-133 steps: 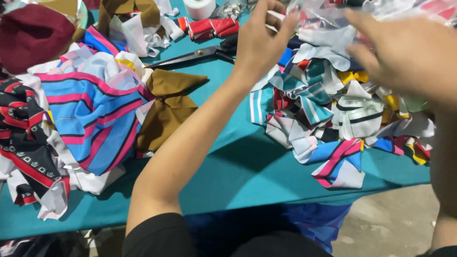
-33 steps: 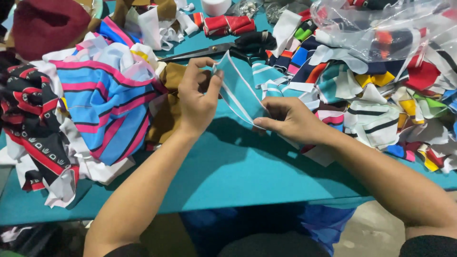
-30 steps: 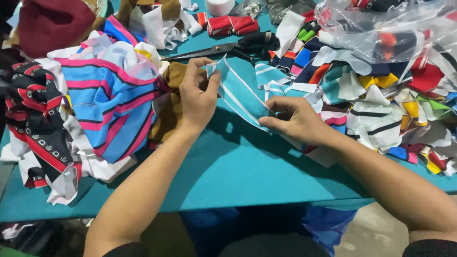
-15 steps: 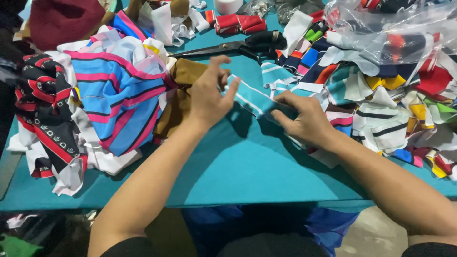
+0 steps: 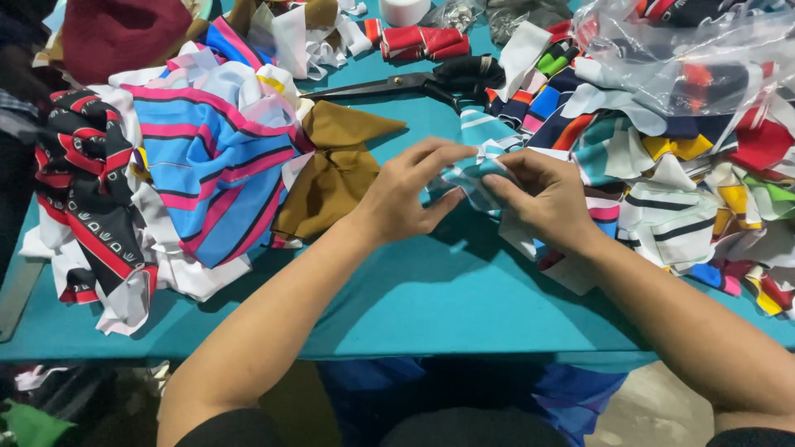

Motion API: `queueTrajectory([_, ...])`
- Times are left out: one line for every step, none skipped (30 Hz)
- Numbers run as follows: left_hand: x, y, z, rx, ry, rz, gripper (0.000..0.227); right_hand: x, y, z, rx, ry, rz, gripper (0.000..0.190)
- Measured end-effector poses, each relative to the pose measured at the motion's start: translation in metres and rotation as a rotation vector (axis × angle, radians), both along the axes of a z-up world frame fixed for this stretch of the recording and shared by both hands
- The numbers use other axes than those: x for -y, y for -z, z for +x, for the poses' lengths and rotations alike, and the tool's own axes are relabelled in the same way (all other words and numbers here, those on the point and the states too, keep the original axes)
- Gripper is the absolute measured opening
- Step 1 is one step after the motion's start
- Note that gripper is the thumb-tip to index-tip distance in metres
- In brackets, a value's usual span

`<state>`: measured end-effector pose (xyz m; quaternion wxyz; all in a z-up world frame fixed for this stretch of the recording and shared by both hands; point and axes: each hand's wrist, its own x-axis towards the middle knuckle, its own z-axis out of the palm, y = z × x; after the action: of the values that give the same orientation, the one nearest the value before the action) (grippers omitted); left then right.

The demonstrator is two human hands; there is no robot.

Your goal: The person is sorting and folding small strips of colorful fabric on a blue table in a sewing factory.

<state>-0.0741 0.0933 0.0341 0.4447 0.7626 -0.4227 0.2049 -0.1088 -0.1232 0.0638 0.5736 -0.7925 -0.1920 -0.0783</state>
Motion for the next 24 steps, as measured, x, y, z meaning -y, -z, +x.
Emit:
queueTrajectory([-0.003, 0.003, 0.005, 0.007, -0.045, 0.007, 0.037, 0.003, 0.009, 0.002, -0.018, 0.013, -0.005, 0.012])
queueTrajectory([-0.005, 0.006, 0.010, 0.015, -0.090, 0.013, 0.031, 0.006, 0.017, 0.004, -0.036, 0.026, -0.010, 0.013])
queueTrajectory([-0.004, 0.009, 0.013, 0.015, -0.092, 0.014, 0.031, 0.003, 0.015, 0.003, -0.036, 0.025, -0.010, 0.013])
queueTrajectory([-0.002, 0.012, 0.014, 0.053, -0.095, -0.017, 0.019, 0.001, 0.014, 0.000, -0.036, 0.023, -0.008, 0.013])
queueTrajectory([-0.001, 0.015, 0.015, 0.090, -0.099, -0.048, 0.017, -0.002, 0.013, -0.002, -0.036, 0.021, -0.005, 0.013])
queueTrajectory([0.001, 0.016, 0.016, 0.091, -0.101, -0.047, 0.017, -0.001, 0.016, -0.002, -0.036, 0.019, -0.004, 0.013])
queueTrajectory([0.003, 0.017, 0.017, 0.150, -0.105, -0.092, 0.033, 0.000, 0.019, -0.002, -0.059, 0.013, 0.002, 0.017])
queueTrajectory([0.006, 0.018, 0.018, 0.211, -0.108, -0.137, 0.056, 0.002, 0.022, -0.001, -0.081, 0.008, 0.009, 0.022])
queueTrajectory([0.008, 0.016, 0.013, 0.213, -0.107, -0.136, 0.056, 0.003, 0.026, 0.000, -0.080, 0.008, 0.010, 0.022])
queueTrajectory([0.010, 0.015, 0.006, 0.195, -0.074, -0.176, 0.051, 0.004, 0.030, 0.001, -0.121, -0.026, 0.047, 0.029])
queueTrajectory([0.012, 0.014, 0.000, 0.177, -0.040, -0.216, 0.049, 0.006, 0.034, 0.002, -0.162, -0.060, 0.084, 0.036])
queueTrajectory([0.013, 0.011, -0.003, 0.177, -0.040, -0.216, 0.049, 0.005, 0.032, 0.002, -0.162, -0.060, 0.084, 0.036])
queueTrajectory([0.014, 0.007, -0.006, 0.136, -0.028, -0.237, 0.049, 0.004, 0.031, 0.003, -0.177, -0.065, 0.096, 0.034])
queueTrajectory([0.015, 0.004, -0.008, 0.098, -0.014, -0.259, 0.049, 0.004, 0.029, 0.003, -0.189, -0.070, 0.107, 0.032])
queueTrajectory([0.016, 0.006, -0.005, 0.100, -0.013, -0.260, 0.049, 0.004, 0.027, 0.005, -0.187, -0.069, 0.106, 0.032])
queueTrajectory([0.015, 0.009, -0.004, 0.126, 0.018, -0.272, 0.050, 0.003, 0.025, 0.005, -0.183, -0.068, 0.091, 0.025])
queueTrajectory([0.015, 0.013, -0.003, 0.152, 0.049, -0.283, 0.051, 0.003, 0.024, 0.005, -0.178, -0.067, 0.076, 0.020])
queueTrajectory([0.015, 0.006, -0.004, 0.153, 0.051, -0.285, 0.051, 0.001, 0.018, 0.004, -0.177, -0.065, 0.075, 0.020])
queueTrajectory([0.014, 0.000, -0.005, 0.230, 0.011, -0.267, 0.050, -0.001, 0.013, 0.003, -0.180, -0.085, 0.073, 0.028])
queueTrajectory([0.011, -0.006, -0.009, 0.303, -0.035, -0.246, 0.049, -0.005, 0.009, 0.001, -0.188, -0.110, 0.073, 0.038])
queueTrajectory([0.014, -0.009, -0.013, 0.300, -0.037, -0.244, 0.049, -0.008, 0.008, 0.002, -0.191, -0.112, 0.074, 0.038])
queueTrajectory([0.016, -0.013, -0.015, 0.363, -0.075, -0.177, 0.041, -0.012, 0.007, 0.005, -0.171, -0.161, 0.024, 0.051])
queueTrajectory([0.018, -0.017, -0.016, 0.426, -0.113, -0.109, 0.040, -0.015, 0.005, 0.007, -0.151, -0.209, -0.027, 0.065])
queueTrajectory([0.016, -0.018, -0.019, 0.423, -0.115, -0.109, 0.040, -0.018, 0.005, 0.007, -0.153, -0.211, -0.027, 0.065])
